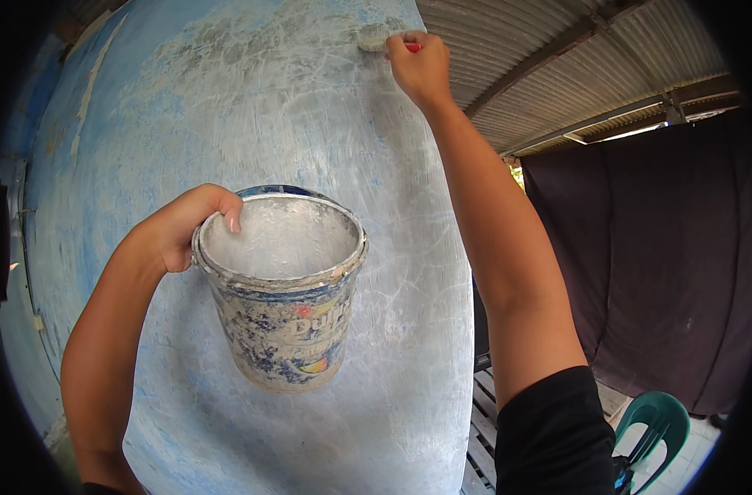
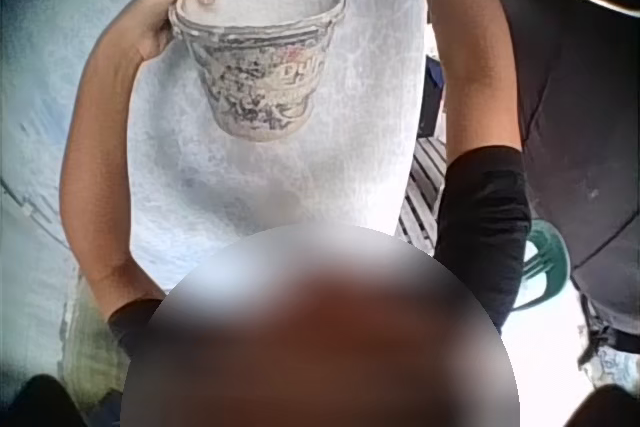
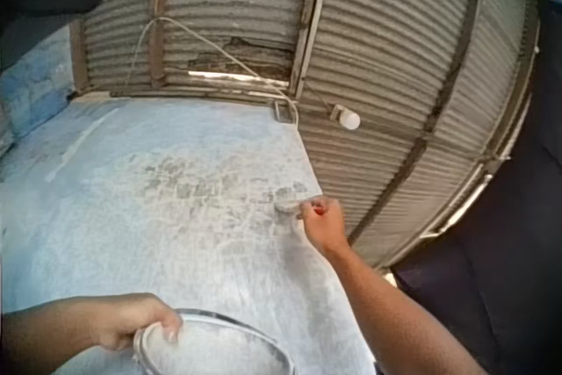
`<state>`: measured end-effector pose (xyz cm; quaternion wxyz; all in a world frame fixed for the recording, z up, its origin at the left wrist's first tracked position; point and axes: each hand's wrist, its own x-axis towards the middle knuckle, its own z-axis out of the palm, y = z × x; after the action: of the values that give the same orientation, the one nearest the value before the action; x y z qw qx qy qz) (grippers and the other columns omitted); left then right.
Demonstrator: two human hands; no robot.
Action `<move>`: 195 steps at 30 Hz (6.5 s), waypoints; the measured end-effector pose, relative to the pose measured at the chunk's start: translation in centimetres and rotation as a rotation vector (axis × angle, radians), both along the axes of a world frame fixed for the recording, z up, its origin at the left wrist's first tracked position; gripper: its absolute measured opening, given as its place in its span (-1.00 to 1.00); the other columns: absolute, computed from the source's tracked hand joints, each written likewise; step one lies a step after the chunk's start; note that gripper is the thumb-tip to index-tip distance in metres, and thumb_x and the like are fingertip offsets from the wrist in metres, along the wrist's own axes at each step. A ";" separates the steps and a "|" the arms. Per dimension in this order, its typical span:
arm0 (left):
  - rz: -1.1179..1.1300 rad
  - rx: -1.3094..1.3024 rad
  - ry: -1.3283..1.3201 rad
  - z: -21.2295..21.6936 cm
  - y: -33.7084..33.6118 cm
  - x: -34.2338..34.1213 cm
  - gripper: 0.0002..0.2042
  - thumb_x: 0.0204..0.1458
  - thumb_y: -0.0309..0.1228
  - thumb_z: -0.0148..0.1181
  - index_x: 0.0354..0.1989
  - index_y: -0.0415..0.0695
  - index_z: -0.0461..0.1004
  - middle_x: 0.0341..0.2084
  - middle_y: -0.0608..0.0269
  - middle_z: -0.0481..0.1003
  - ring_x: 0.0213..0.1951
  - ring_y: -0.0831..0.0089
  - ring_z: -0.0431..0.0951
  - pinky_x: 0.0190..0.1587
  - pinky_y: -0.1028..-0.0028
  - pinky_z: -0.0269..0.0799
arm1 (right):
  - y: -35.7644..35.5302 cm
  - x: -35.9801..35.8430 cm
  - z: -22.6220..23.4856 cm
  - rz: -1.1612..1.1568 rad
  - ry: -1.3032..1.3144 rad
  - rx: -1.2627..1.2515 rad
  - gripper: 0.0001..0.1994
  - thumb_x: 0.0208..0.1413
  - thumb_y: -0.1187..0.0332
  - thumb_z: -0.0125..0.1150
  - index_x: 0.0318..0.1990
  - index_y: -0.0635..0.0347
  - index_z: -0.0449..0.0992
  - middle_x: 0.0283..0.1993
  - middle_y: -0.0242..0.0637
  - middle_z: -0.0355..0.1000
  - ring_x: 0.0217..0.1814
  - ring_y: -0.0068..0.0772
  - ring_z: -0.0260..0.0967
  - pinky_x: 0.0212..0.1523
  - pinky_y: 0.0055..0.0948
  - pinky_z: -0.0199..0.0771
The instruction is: The person paints a blue wall white with a paint brush, dipping the brush into a paint bucket and applying the white paint to the wall.
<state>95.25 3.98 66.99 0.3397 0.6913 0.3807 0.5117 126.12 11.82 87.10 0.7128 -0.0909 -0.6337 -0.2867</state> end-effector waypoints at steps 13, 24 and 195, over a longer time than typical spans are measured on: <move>-0.060 -0.030 0.094 0.5 1.8 -2.0 -0.82 -0.32 -0.37 0.24 -0.46 -0.06 0.50 -0.48 0.30 0.45 -0.46 0.48 0.33 -0.38 0.46 0.24 | -3.4 -2.3 -5.2 0.071 -0.001 -0.053 -0.71 0.09 0.33 0.21 -0.39 0.49 0.64 -0.49 -0.05 0.61 -0.43 -0.34 0.65 -0.33 -0.41 0.56; -0.132 0.007 -0.048 -1.4 3.0 -2.6 -0.69 -0.33 -0.39 0.21 -0.32 -0.22 0.53 -0.37 0.16 0.53 -0.39 0.38 0.48 -0.29 0.49 0.39 | -2.0 -2.3 -9.3 -0.055 -0.056 -0.038 -0.72 0.05 0.33 0.21 -0.40 0.47 0.65 -0.51 -0.06 0.58 -0.51 -0.27 0.60 -0.34 -0.35 0.56; -0.484 -0.159 -0.288 -3.8 9.2 -3.5 -0.75 -0.16 -0.43 0.23 -0.35 -0.39 0.56 -0.36 -0.04 0.58 -0.31 0.19 0.62 -0.25 0.31 0.53 | -1.1 -8.7 -10.8 0.177 0.178 -0.311 -0.71 0.13 0.31 0.22 -0.45 0.45 0.59 -0.50 -0.20 0.54 -0.57 -0.40 0.53 -0.48 -0.44 0.54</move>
<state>91.77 13.13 63.17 0.5556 0.6534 0.1915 0.4771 117.42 10.77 76.30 0.7657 -0.1688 -0.6104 -0.1124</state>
